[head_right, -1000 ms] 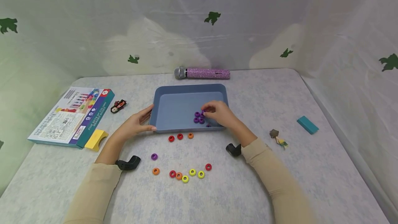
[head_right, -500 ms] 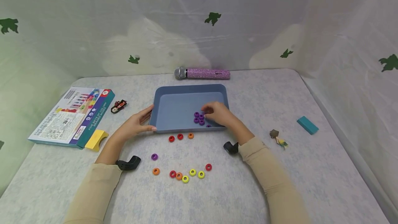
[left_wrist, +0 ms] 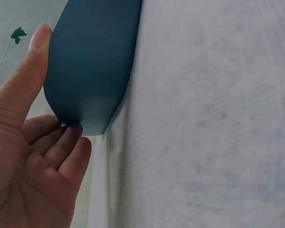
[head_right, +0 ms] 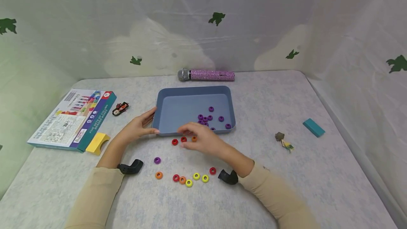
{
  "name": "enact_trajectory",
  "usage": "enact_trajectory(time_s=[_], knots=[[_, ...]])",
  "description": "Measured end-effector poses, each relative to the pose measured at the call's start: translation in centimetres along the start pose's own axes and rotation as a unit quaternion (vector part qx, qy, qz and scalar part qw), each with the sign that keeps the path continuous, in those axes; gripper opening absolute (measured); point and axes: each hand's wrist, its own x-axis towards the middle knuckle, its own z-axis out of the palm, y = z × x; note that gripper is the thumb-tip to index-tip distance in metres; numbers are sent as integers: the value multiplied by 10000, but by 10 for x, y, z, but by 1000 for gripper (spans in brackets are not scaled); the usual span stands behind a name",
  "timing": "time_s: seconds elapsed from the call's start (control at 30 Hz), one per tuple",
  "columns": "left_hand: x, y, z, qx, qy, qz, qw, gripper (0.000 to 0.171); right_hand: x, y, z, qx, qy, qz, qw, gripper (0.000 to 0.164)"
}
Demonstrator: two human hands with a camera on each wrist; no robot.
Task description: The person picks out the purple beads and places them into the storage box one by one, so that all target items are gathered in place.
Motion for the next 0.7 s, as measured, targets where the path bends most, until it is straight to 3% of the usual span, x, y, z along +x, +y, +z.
enact_trajectory(time_s=[0.3, 0.53, 0.7], knots=[[-1, 3, 2, 64, 63, -5, 10000, 84, 7, 24, 64, 293, -561, -35, 9980, 41], [0, 2, 3, 88, 67, 62, 9999, 84, 18, 43, 90, 111, -744, 16, 9972, 38], [6, -17, 2, 172, 87, 112, 9998, 89, 23, 47, 99, -180, -858, 58, 9961, 34]])
